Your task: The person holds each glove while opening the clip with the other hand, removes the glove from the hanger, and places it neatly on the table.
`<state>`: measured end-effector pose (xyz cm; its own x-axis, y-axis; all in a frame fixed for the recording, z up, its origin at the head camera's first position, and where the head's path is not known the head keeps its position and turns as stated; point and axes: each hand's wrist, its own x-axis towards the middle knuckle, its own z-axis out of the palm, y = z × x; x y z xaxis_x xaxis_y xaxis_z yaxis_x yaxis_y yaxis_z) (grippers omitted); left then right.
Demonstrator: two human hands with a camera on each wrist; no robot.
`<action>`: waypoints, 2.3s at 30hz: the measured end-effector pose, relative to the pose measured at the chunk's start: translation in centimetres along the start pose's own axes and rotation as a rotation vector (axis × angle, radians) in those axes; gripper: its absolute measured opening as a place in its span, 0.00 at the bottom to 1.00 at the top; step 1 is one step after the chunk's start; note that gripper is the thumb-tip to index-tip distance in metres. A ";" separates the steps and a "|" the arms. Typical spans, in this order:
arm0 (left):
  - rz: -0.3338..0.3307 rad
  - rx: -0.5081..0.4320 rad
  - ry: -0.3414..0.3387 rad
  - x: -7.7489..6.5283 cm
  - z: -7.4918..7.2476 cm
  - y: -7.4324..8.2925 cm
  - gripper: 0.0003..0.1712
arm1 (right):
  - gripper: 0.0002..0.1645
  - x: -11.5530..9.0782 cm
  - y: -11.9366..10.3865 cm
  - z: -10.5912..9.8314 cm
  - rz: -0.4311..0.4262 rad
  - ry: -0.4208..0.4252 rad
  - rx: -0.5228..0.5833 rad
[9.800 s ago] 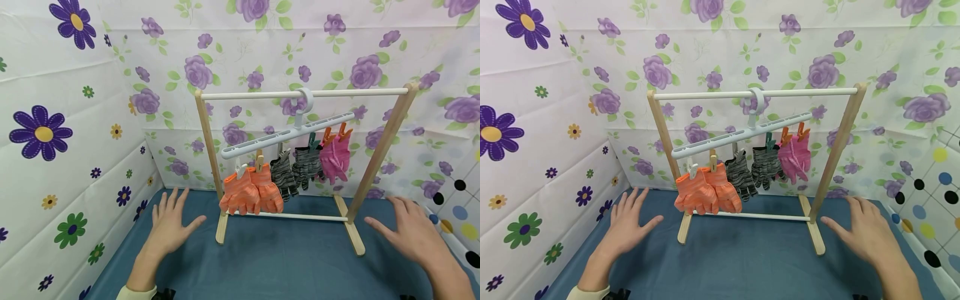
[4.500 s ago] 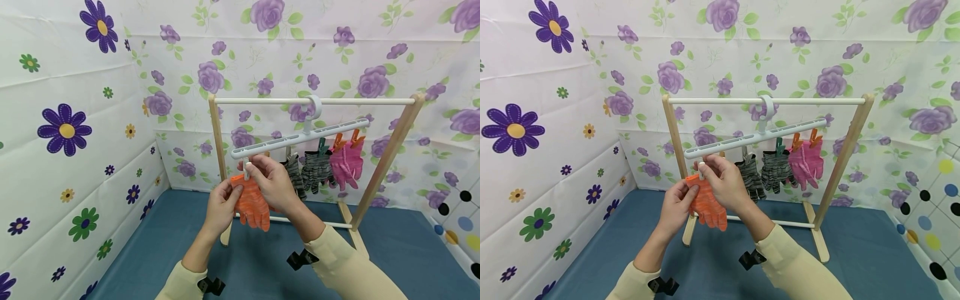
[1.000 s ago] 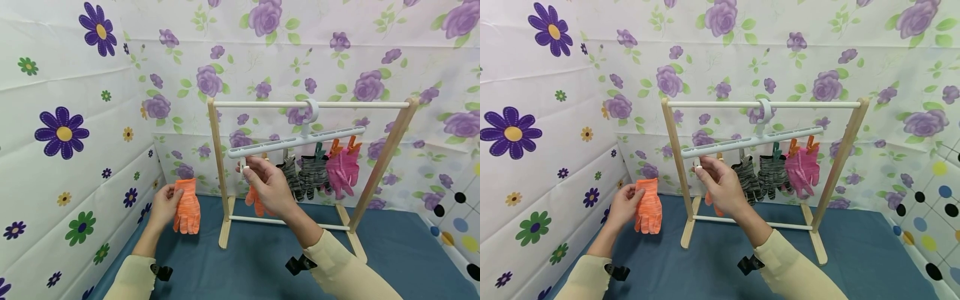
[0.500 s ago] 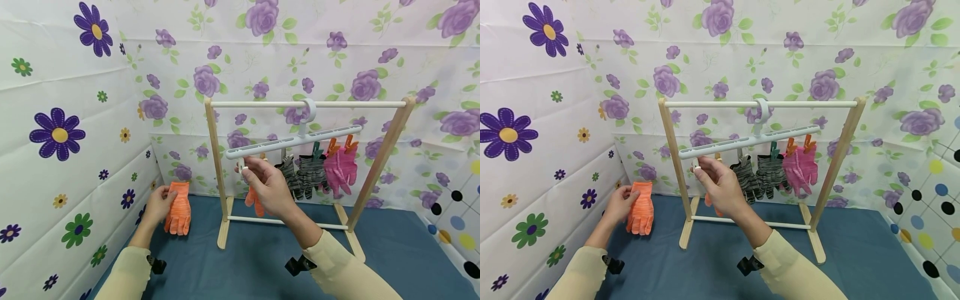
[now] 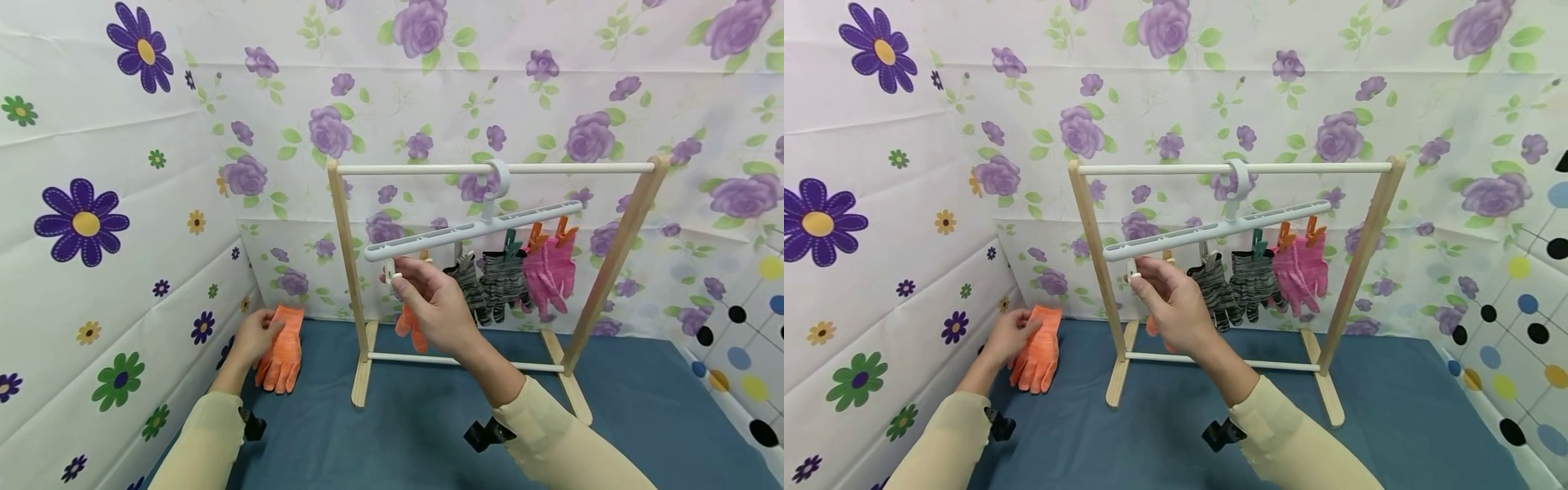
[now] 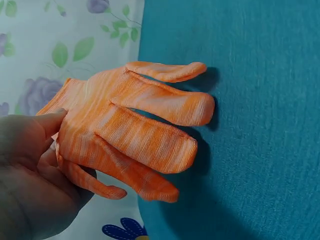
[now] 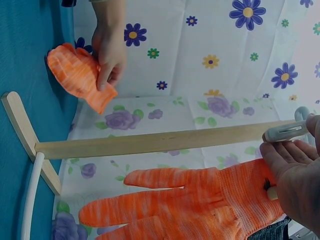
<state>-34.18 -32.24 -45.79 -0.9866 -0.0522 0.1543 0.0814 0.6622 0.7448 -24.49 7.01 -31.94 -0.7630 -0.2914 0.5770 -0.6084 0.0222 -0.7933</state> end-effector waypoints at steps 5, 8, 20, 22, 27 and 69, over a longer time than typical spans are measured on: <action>-0.006 0.050 -0.019 0.7 0.6 -1.2 0.20 | 0.25 -0.2 -0.1 -0.1 0.008 -0.002 -0.009; -0.016 0.103 -0.019 1.1 1.0 -2.0 0.20 | 0.25 -0.2 0.0 -0.1 -0.001 -0.001 -0.009; -0.038 0.166 -0.096 1.7 2.0 -3.7 0.21 | 0.25 -0.5 0.4 -0.4 -0.033 -0.019 0.006; -0.032 0.182 -0.097 1.6 2.1 -3.7 0.21 | 0.25 -0.6 0.5 -0.4 -0.041 -0.022 0.012; -0.004 0.212 -0.087 1.4 2.4 -3.7 0.21 | 0.24 -1.0 0.5 -0.6 -0.046 -0.015 0.000; 0.011 0.244 0.169 0.6 3.3 -2.1 0.37 | 0.27 -4.1 1.0 -3.7 -0.092 0.034 -0.206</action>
<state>-35.40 -31.19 -49.43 -0.9469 -0.1539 0.2823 0.0356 0.8225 0.5676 -22.77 11.75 -34.34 -0.7066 -0.2693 0.6543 -0.7052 0.1929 -0.6822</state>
